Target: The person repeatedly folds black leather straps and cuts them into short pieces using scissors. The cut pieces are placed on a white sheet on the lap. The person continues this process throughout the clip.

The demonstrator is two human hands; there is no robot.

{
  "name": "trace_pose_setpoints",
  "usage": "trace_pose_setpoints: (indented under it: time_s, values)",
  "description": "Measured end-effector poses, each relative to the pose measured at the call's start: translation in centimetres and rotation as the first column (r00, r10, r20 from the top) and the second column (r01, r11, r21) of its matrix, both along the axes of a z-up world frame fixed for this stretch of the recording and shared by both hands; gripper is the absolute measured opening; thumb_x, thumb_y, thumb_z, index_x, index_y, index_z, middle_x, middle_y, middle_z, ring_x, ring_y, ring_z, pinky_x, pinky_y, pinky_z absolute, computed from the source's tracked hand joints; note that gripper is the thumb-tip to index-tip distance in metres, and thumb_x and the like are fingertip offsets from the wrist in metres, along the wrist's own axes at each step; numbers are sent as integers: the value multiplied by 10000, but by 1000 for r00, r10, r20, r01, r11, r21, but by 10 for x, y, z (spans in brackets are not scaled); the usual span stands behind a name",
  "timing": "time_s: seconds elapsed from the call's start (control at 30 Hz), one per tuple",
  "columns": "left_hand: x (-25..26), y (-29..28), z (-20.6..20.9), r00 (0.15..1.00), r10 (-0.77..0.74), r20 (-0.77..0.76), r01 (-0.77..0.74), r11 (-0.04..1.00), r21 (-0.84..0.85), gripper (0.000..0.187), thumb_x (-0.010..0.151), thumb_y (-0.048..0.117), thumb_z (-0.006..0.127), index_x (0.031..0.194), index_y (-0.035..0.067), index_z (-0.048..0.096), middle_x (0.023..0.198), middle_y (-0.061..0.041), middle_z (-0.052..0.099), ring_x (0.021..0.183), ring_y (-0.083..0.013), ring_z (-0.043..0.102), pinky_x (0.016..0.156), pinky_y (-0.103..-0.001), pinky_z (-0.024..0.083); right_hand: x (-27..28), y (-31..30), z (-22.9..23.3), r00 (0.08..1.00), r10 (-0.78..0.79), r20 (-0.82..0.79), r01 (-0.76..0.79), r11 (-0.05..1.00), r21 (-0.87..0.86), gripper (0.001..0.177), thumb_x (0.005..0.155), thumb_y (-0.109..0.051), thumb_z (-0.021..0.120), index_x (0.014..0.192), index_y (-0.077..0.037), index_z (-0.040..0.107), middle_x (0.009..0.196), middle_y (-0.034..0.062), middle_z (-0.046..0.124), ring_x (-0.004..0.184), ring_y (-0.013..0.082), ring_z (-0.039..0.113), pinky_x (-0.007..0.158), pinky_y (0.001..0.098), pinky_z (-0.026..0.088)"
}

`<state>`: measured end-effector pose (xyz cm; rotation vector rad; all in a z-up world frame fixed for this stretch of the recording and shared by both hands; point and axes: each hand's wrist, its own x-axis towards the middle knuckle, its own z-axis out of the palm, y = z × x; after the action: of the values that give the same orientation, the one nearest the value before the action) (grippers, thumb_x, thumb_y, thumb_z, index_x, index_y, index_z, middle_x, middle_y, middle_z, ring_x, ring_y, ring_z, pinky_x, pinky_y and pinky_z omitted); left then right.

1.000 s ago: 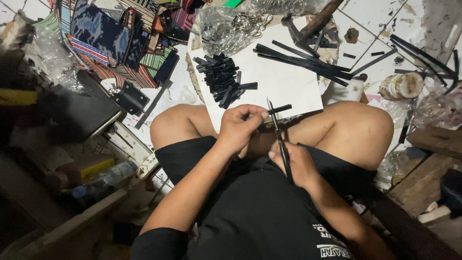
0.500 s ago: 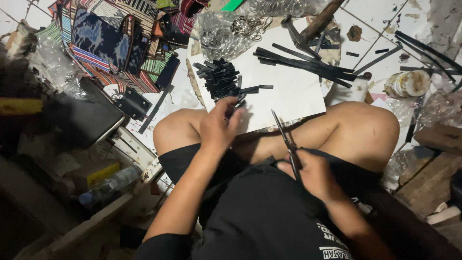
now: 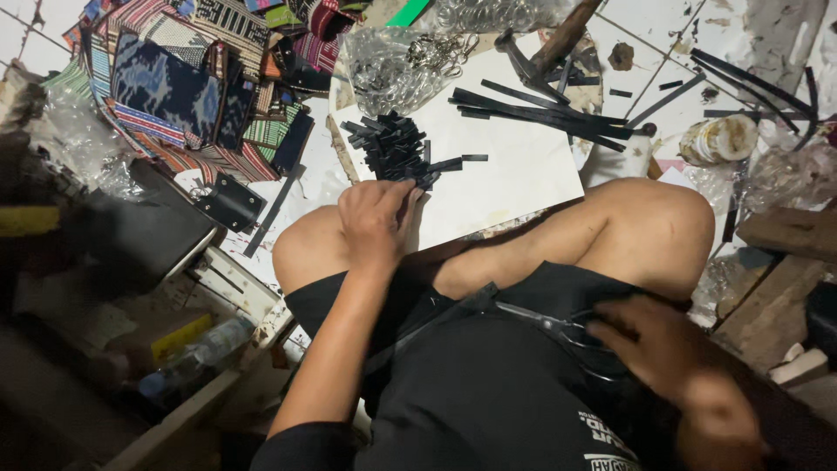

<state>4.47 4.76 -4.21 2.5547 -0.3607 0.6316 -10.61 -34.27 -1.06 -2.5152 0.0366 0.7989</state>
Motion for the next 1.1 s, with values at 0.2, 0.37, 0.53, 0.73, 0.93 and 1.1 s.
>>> trace_pose_setpoints:
  time_s: [0.2,0.37,0.53,0.73,0.93,1.1]
  values:
    - [-3,0,-8,996,55,-66,-57,998,-27,96,925,198,795,1017,212,772,892,4,742,1037,-215,687,1010,-446,453,96,80,13,787,139,601,-154,988,-26,208,939,-383,728,1057,-215,757,865,26,687,923,268,721,793,393,572]
    - [-19,-1,-10,999,50,2,-49,998,-50,84,963,258,734,1029,210,753,1014,-5,689,1013,-252,638,871,-408,460,177,114,-56,676,200,709,-251,967,-34,375,948,-306,724,1294,-161,727,1031,87,680,980,339,690,818,455,562]
    - [-46,-4,-22,1000,-8,-20,6,990,-140,88,961,273,711,1009,205,743,1003,-10,698,947,-264,644,796,-398,472,216,138,-65,612,300,732,-266,949,-167,485,957,-333,706,1400,-134,686,1002,101,632,966,332,650,811,442,528]
    - [-60,-3,-27,995,-39,-89,16,970,-243,97,956,273,720,1035,225,746,1010,9,720,911,-248,666,783,-374,500,217,128,-82,581,232,780,-273,959,-82,319,914,-295,766,1177,-114,757,956,86,584,935,328,647,806,426,542]
    - [-43,-16,-9,987,-124,-105,108,984,-144,94,960,295,707,993,217,745,1095,9,732,990,-232,666,811,-368,487,225,144,-40,710,267,652,-246,961,-125,546,918,-318,718,1404,-77,658,1033,144,594,969,381,649,823,489,537]
    - [-33,-22,-6,993,-67,-100,57,994,-98,100,956,272,716,945,174,733,1099,-41,725,1024,-279,660,846,-407,483,223,137,-60,722,187,666,-252,968,2,284,907,-246,766,1141,-86,748,1002,110,573,971,371,643,824,468,531]
